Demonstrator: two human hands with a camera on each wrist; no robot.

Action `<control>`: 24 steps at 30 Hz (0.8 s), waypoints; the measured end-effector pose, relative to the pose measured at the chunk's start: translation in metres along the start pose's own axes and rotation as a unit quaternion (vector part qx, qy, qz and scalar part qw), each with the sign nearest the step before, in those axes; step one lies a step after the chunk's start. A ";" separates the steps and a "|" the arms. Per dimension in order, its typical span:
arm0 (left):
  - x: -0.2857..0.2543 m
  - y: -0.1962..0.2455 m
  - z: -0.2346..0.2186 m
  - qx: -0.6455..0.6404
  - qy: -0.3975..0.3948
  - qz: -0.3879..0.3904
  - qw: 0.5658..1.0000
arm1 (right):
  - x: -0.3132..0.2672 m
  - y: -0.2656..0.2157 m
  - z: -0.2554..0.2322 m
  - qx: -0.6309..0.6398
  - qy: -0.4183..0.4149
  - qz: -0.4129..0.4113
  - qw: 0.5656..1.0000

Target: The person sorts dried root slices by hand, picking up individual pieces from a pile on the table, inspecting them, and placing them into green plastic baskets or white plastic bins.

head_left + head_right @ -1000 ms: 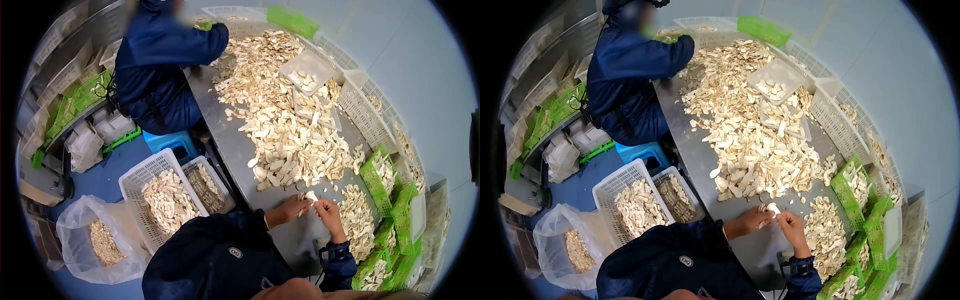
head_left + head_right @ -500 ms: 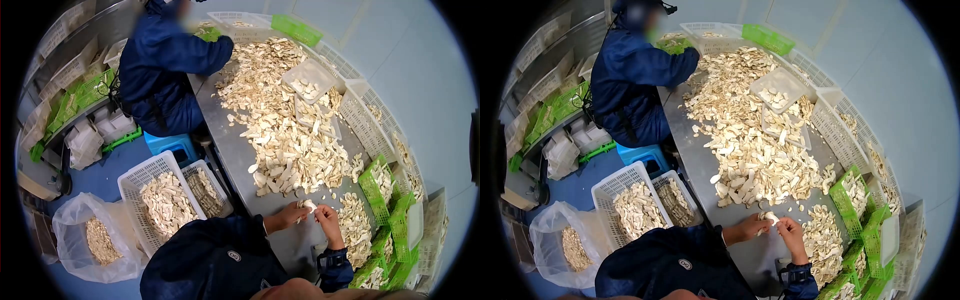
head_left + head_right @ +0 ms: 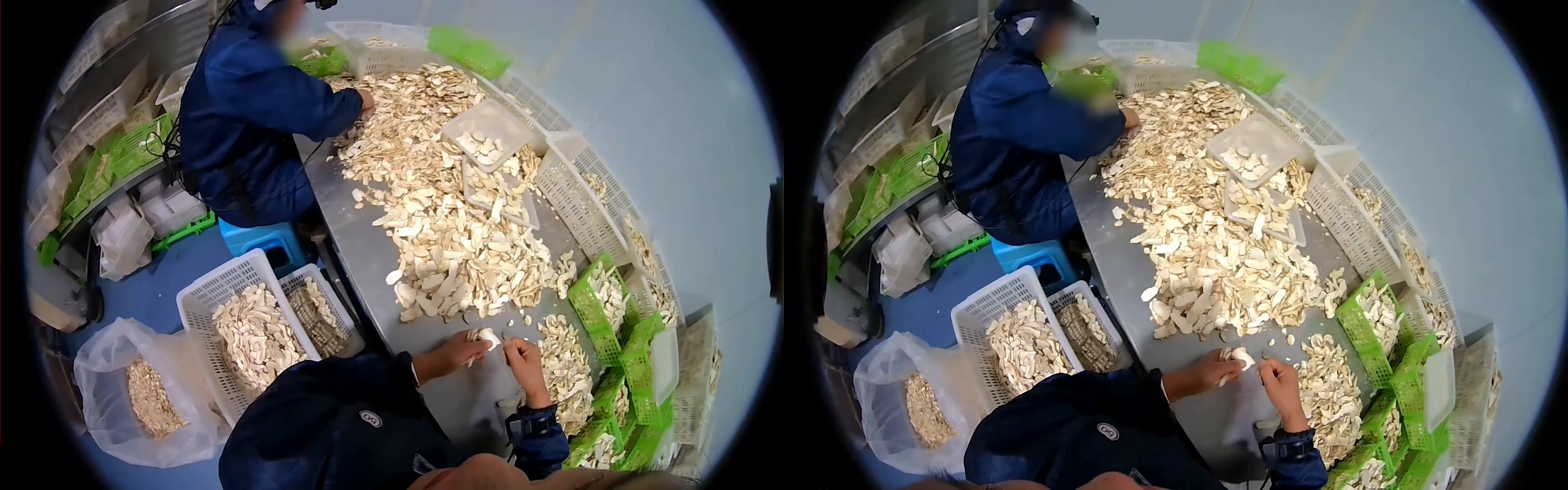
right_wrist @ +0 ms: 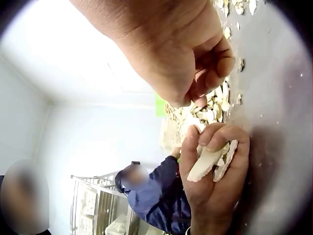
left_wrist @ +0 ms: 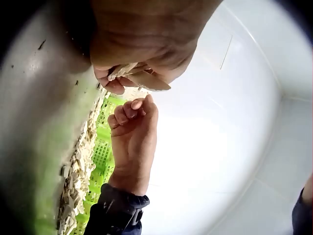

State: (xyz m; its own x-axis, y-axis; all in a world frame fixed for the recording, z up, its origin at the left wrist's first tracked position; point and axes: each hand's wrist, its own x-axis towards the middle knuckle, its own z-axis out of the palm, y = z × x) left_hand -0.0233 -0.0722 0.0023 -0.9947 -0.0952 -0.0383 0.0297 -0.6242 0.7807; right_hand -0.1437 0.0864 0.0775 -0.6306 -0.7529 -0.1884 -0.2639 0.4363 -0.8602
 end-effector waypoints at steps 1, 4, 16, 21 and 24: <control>-0.003 0.005 0.001 0.006 -0.010 0.000 1.000 | -0.001 -0.003 0.000 0.014 0.016 -0.002 1.000; -0.003 0.006 0.005 -0.010 -0.005 0.011 1.000 | -0.005 -0.013 0.012 0.064 0.041 -0.010 0.997; -0.002 -0.006 -0.007 0.313 -0.014 0.232 0.921 | -0.005 -0.029 0.015 0.010 -0.028 -0.077 0.997; 0.001 -0.008 -0.010 0.327 -0.027 0.325 0.887 | -0.005 -0.019 0.002 0.142 -0.037 0.017 0.989; 0.005 -0.012 -0.010 0.171 -0.037 0.146 0.974 | -0.007 -0.029 -0.017 0.119 -0.030 0.026 0.992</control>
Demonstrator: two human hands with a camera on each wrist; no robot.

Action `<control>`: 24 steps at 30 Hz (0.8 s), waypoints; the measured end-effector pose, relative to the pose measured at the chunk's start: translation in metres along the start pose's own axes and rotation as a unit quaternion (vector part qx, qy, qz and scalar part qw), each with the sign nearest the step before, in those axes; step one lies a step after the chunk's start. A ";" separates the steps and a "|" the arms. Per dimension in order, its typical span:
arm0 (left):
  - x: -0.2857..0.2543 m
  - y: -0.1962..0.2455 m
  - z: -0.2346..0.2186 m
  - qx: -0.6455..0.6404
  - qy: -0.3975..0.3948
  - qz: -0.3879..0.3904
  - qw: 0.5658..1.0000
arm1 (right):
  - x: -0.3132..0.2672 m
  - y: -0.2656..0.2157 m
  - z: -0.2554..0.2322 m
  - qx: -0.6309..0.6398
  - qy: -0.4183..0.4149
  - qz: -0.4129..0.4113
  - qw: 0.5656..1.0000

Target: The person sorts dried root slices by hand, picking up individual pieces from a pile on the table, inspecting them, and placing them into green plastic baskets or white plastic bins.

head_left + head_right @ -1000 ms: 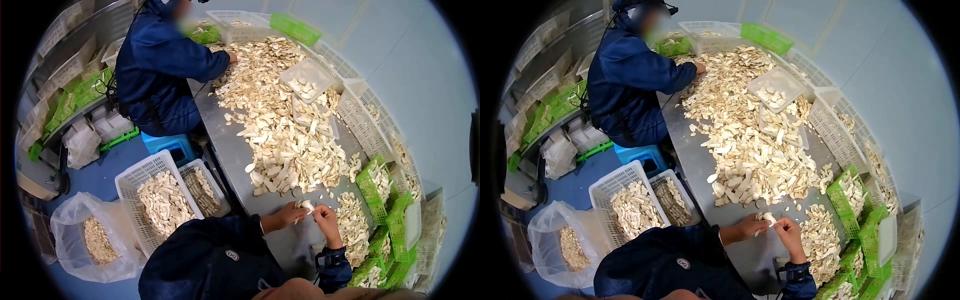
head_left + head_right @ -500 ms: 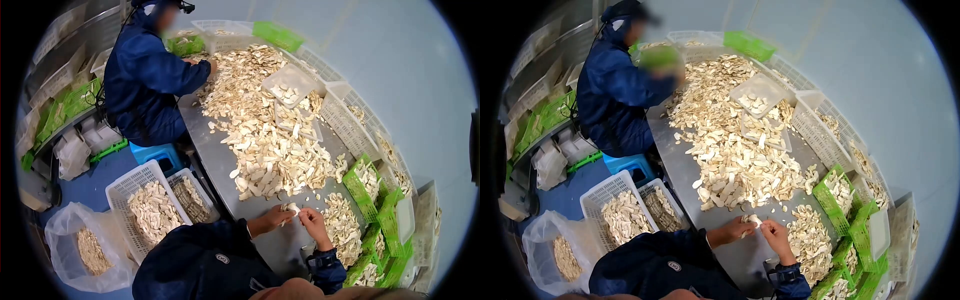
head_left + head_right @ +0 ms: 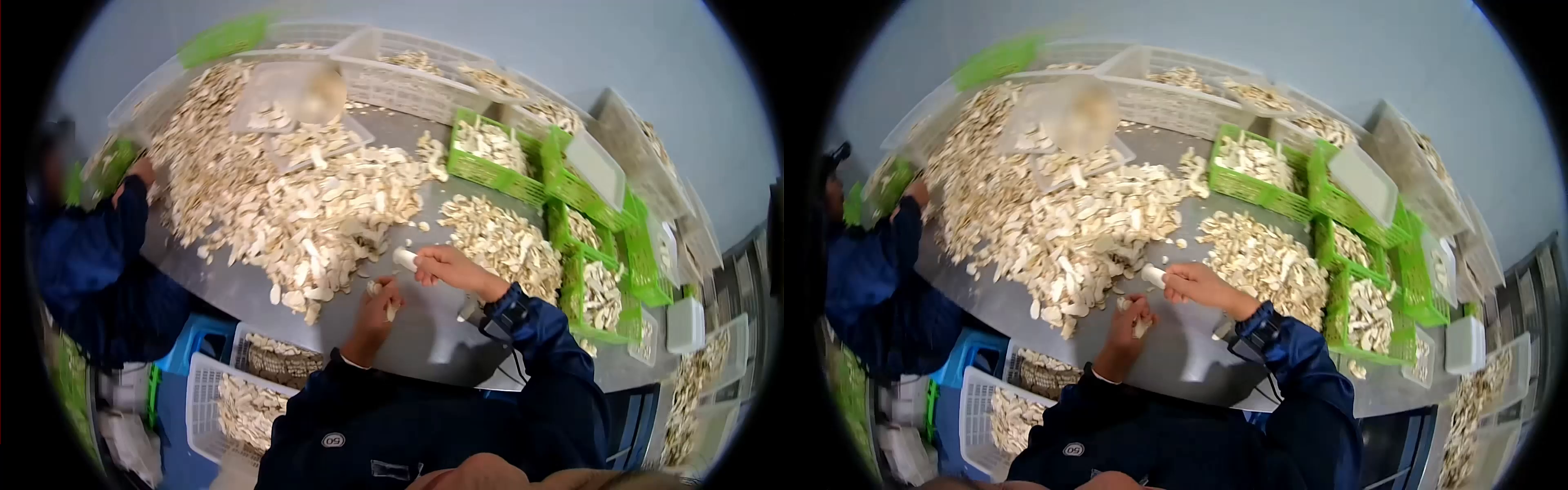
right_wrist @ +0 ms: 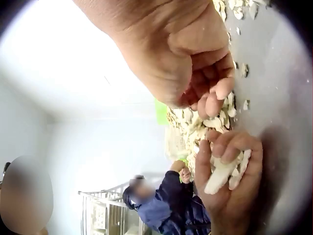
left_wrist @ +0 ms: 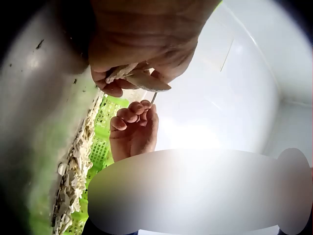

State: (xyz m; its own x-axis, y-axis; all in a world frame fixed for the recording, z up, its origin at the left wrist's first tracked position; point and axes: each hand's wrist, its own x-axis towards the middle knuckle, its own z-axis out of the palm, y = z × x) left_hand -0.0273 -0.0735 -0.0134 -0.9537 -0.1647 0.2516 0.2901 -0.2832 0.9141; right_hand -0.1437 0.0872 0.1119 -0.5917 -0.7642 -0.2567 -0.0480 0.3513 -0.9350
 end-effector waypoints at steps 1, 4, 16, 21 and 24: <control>-0.001 0.016 0.007 -0.107 0.029 -0.080 0.991 | -0.001 -0.002 -0.012 -0.001 0.016 0.002 1.000; -0.003 0.027 0.012 -0.215 0.056 -0.165 0.961 | 0.006 -0.010 -0.051 0.019 0.085 -0.012 0.996; -0.002 0.023 0.013 -0.258 0.049 -0.205 0.943 | -0.056 -0.035 -0.113 0.035 0.274 -0.044 0.960; -0.001 0.017 0.008 -0.297 0.041 -0.223 0.928 | -0.120 -0.047 -0.169 0.082 0.565 -0.228 0.789; -0.003 0.011 0.006 -0.304 0.039 -0.215 0.927 | -0.159 -0.042 -0.211 0.000 0.675 -0.300 0.675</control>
